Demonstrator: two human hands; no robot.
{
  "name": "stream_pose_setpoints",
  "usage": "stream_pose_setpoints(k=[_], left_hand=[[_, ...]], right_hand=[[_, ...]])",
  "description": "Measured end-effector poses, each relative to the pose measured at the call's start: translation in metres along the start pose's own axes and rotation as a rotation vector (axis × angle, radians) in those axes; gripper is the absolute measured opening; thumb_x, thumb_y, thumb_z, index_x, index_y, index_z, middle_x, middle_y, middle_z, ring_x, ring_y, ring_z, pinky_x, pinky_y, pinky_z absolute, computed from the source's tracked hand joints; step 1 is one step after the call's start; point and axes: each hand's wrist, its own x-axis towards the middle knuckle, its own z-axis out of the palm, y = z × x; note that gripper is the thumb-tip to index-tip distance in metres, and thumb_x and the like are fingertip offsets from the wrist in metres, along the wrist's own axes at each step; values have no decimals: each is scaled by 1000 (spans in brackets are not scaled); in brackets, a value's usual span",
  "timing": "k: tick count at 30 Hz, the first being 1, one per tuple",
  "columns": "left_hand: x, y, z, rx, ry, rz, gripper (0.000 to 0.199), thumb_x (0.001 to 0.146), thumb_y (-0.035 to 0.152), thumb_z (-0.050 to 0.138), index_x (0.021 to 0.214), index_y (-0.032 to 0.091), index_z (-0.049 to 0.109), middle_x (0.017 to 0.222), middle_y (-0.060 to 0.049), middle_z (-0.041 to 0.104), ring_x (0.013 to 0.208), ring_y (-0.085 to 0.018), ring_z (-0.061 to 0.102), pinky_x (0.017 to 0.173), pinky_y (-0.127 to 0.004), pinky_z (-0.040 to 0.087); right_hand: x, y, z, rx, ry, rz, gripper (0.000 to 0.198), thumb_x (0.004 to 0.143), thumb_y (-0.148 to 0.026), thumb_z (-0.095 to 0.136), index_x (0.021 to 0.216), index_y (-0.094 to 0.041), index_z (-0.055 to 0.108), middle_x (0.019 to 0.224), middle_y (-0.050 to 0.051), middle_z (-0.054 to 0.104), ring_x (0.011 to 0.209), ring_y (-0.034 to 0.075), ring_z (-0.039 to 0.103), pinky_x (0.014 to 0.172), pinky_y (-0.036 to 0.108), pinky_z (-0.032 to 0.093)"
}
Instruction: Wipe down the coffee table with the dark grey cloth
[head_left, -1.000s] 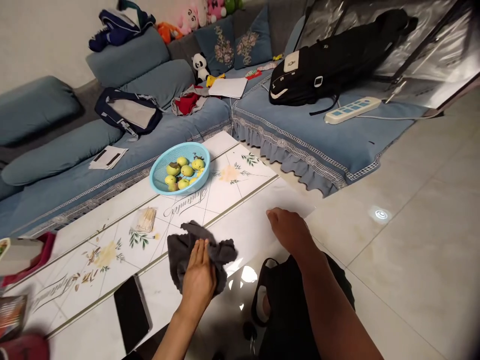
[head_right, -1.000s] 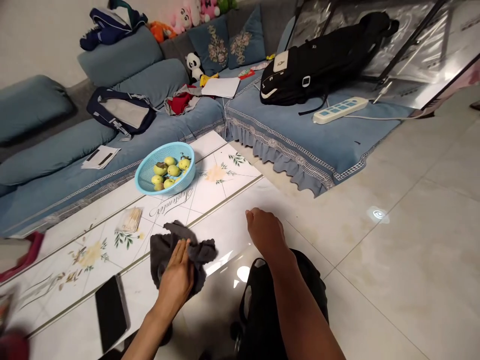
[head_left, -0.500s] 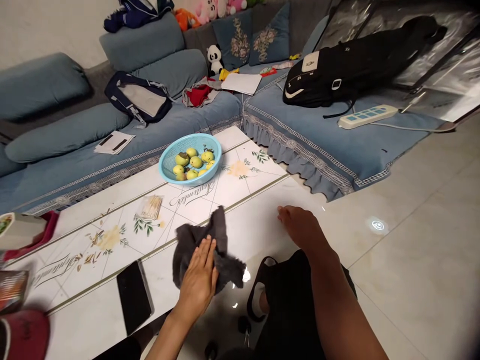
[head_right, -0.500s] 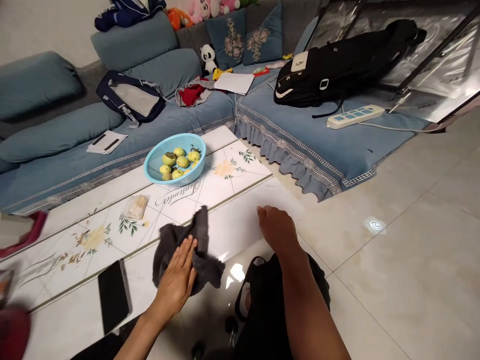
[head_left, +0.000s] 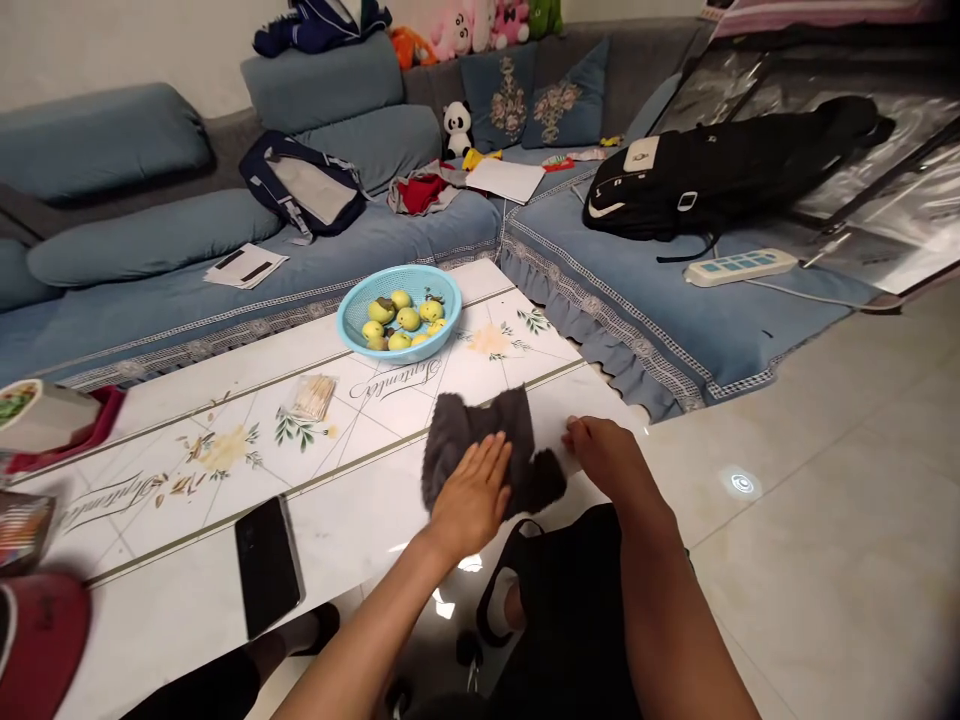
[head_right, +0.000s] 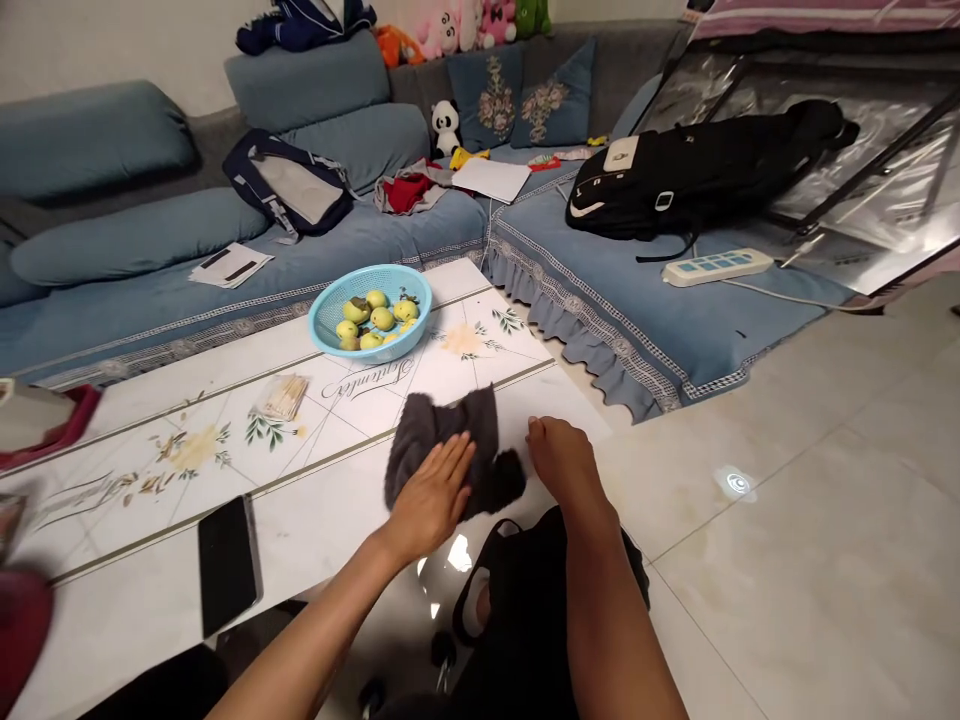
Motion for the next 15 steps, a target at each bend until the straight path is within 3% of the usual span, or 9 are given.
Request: stream_pose_setpoints(k=[3,5,6,8,10,12,13,15], left_hand=[[-79,-27,-5,78,75,-177,69,113,34,40,176,20,16,180,-14,26,168,-27,25,136,-55,30],[-80,-46,-8,126,115,-285,70,112,32,39,176,16,15,181,-17,24,168,-30,22,136,-58,29],[-62,-52,-8,131,122,-318,70,111,32,39,175,12,16,181,-19,22,169,-32,20,136,-59,27],[0,-52,-5,107,102,-344,70,110,33,40,173,5,22,181,-21,18,169,-34,14,138,-58,21],[73,-39,-2,69,34,-322,73,111,39,41,170,-1,26,180,-24,17,169,-34,13,140,-53,16],[125,-18,1,64,-36,-223,73,112,39,41,169,-3,26,180,-23,17,170,-33,13,140,-49,13],[134,-7,3,67,-55,-160,72,112,38,41,169,-4,26,181,-23,17,170,-32,13,140,-47,12],[116,10,6,72,-55,-38,69,112,34,40,170,-1,27,181,-19,17,170,-29,13,140,-45,12]], right_hand=[[0,6,5,41,0,-11,44,111,-34,41,79,-23,69,90,10,78,85,25,69,76,34,41],[-1,9,8,20,5,-19,44,111,-35,41,79,-23,68,88,10,77,86,25,69,76,33,40],[-3,9,9,6,5,-24,44,112,-36,41,79,-23,68,88,10,76,86,25,69,76,33,40],[-5,8,9,-25,4,-32,44,112,-36,40,81,-23,69,87,10,76,87,25,69,77,33,40],[-8,5,5,-57,-3,-40,44,112,-35,40,85,-22,71,88,10,76,88,25,69,76,32,39],[-9,1,1,-106,-12,-37,43,112,-34,40,88,-22,73,90,10,77,88,24,69,75,32,38],[-9,-1,-1,-132,-13,-28,43,112,-34,40,88,-21,74,91,10,78,87,24,69,74,32,38],[-7,-2,-4,-161,-4,2,44,112,-35,40,89,-20,74,92,11,79,88,25,69,74,33,38]])
